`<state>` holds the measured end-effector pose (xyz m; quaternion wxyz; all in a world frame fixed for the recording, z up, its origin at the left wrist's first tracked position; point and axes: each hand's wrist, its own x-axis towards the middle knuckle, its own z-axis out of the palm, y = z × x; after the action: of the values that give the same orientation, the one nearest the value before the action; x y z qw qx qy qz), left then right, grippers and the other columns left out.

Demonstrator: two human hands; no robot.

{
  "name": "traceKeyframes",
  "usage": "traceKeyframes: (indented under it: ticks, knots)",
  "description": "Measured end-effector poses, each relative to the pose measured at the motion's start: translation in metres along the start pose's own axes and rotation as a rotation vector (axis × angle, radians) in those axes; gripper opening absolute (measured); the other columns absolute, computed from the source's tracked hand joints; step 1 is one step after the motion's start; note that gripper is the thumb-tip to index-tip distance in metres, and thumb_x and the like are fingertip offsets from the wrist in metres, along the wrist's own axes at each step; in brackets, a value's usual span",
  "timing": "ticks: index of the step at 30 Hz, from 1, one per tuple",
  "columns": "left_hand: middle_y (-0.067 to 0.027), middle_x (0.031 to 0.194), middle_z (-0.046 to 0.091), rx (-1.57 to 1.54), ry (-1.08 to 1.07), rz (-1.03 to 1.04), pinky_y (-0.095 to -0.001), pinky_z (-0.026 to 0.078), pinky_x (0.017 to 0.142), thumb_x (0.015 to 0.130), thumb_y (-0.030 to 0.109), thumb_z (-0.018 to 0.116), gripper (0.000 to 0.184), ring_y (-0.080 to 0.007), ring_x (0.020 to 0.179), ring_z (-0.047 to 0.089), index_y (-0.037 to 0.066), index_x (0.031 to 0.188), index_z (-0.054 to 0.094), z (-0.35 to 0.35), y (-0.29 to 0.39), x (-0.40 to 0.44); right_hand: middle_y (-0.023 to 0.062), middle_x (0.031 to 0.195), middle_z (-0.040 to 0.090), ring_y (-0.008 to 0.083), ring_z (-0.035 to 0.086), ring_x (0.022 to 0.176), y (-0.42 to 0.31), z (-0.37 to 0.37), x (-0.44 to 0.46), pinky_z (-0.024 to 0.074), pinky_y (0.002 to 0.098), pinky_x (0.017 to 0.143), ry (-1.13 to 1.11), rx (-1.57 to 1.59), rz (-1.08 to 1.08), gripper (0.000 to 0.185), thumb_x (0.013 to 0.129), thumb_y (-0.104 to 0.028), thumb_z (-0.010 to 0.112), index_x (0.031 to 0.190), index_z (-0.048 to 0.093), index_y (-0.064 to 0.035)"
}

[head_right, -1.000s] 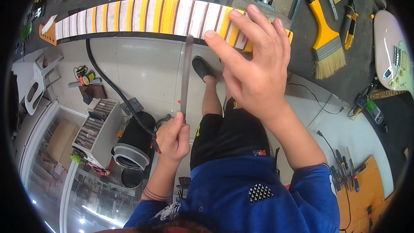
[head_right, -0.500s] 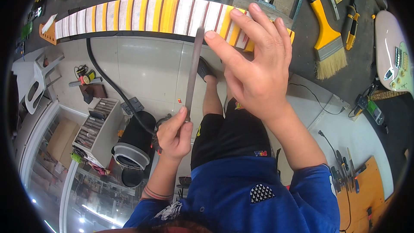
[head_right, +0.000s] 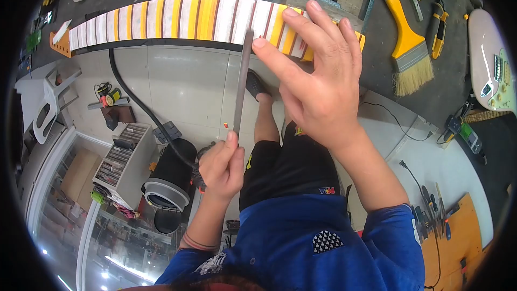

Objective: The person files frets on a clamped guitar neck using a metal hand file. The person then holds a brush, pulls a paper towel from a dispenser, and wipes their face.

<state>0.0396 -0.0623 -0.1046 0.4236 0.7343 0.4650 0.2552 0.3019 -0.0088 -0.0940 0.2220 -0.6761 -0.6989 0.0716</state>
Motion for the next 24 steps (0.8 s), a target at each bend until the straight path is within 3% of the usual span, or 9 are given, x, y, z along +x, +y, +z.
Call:
traceKeyframes:
  ticks: [1, 2, 4, 6, 9, 12, 15, 20, 24]
  knots:
    - [-0.023, 0.1, 0.079, 0.032, -0.028, -0.01, -0.0337, 0.058, 0.069, 0.093, -0.014, 0.073, 0.051, -0.0248, 0.073, 0.073, -0.007, 0.143, 0.071, -0.004, 0.007, 0.009, 0.0063, 0.155, 0.062, 0.035, 0.055, 0.151, 0.0, 0.0, 0.0, 0.0346, 0.0605, 0.126, 0.006, -0.001, -0.003, 0.062, 0.08, -0.003, 0.079, 0.134, 0.081, -0.033]
    - [-0.0158, 0.086, 0.069, 0.008, 0.066, 0.058, -0.0352, 0.053, 0.062, 0.092, -0.012, 0.075, 0.053, -0.0245, 0.064, 0.064, -0.002, 0.144, 0.072, 0.006, 0.007, 0.029, 0.0064, 0.155, 0.062, 0.035, 0.055, 0.151, 0.001, 0.002, 0.0, 0.0346, 0.0605, 0.126, 0.013, -0.002, -0.006, 0.063, 0.079, -0.003, 0.08, 0.134, 0.081, -0.033]
    - [-0.0101, 0.076, 0.062, -0.014, 0.148, 0.125, -0.0371, 0.048, 0.055, 0.092, -0.009, 0.078, 0.055, -0.0246, 0.056, 0.056, 0.003, 0.146, 0.073, 0.02, 0.011, 0.095, 0.0065, 0.155, 0.062, 0.0351, 0.055, 0.151, 0.0, 0.002, -0.001, 0.0346, 0.0606, 0.126, 0.022, -0.011, -0.005, 0.063, 0.079, -0.003, 0.08, 0.135, 0.08, -0.0331]
    - [-0.0112, 0.079, 0.066, -0.036, 0.156, 0.129, -0.0373, 0.049, 0.055, 0.092, -0.008, 0.078, 0.056, -0.0251, 0.056, 0.057, 0.003, 0.146, 0.073, 0.023, 0.013, 0.111, 0.0065, 0.155, 0.062, 0.0352, 0.055, 0.151, -0.001, 0.002, 0.0, 0.0347, 0.0608, 0.126, 0.023, -0.021, -0.001, 0.064, 0.078, -0.003, 0.08, 0.134, 0.08, -0.0333]
    - [-0.0099, 0.077, 0.064, -0.038, 0.158, 0.113, -0.0367, 0.049, 0.056, 0.091, -0.007, 0.08, 0.057, -0.0253, 0.056, 0.057, 0.004, 0.146, 0.073, 0.023, 0.006, 0.087, 0.0062, 0.155, 0.062, 0.0351, 0.056, 0.15, 0.0, 0.002, 0.001, 0.0347, 0.0606, 0.126, 0.027, -0.017, -0.013, 0.063, 0.079, -0.003, 0.08, 0.134, 0.081, -0.0334]
    - [-0.0096, 0.077, 0.065, 0.044, 0.07, 0.06, -0.0368, 0.049, 0.055, 0.09, -0.005, 0.082, 0.057, -0.0256, 0.056, 0.057, 0.004, 0.145, 0.073, 0.003, 0.0, 0.005, 0.0063, 0.154, 0.062, 0.0351, 0.056, 0.149, 0.0, 0.004, 0.0, 0.0345, 0.0605, 0.126, 0.037, -0.021, -0.022, 0.062, 0.079, -0.003, 0.08, 0.134, 0.081, -0.0333]
    - [-0.0093, 0.076, 0.065, 0.071, 0.038, 0.019, -0.0372, 0.049, 0.054, 0.09, -0.006, 0.082, 0.057, -0.0252, 0.055, 0.057, 0.003, 0.145, 0.073, -0.003, 0.004, 0.003, 0.0064, 0.154, 0.062, 0.035, 0.056, 0.149, 0.0, 0.002, 0.001, 0.0343, 0.0603, 0.126, 0.019, -0.018, -0.01, 0.061, 0.08, -0.003, 0.08, 0.133, 0.081, -0.0332]
    - [-0.0106, 0.078, 0.065, -0.018, 0.16, 0.144, -0.0368, 0.049, 0.056, 0.091, -0.006, 0.08, 0.056, -0.0254, 0.056, 0.057, 0.004, 0.146, 0.073, 0.023, 0.01, 0.106, 0.0067, 0.154, 0.062, 0.035, 0.056, 0.149, -0.003, 0.002, 0.001, 0.0343, 0.0606, 0.126, 0.023, -0.031, 0.004, 0.062, 0.079, -0.003, 0.08, 0.133, 0.081, -0.0335]
    - [-0.0089, 0.074, 0.059, -0.009, 0.112, 0.076, -0.038, 0.047, 0.054, 0.091, -0.007, 0.081, 0.055, -0.025, 0.055, 0.055, 0.005, 0.144, 0.074, 0.013, 0.004, 0.056, 0.007, 0.154, 0.062, 0.0352, 0.056, 0.149, -0.002, 0.002, 0.001, 0.0346, 0.0609, 0.126, 0.024, -0.033, -0.008, 0.062, 0.079, -0.003, 0.08, 0.134, 0.081, -0.0337]
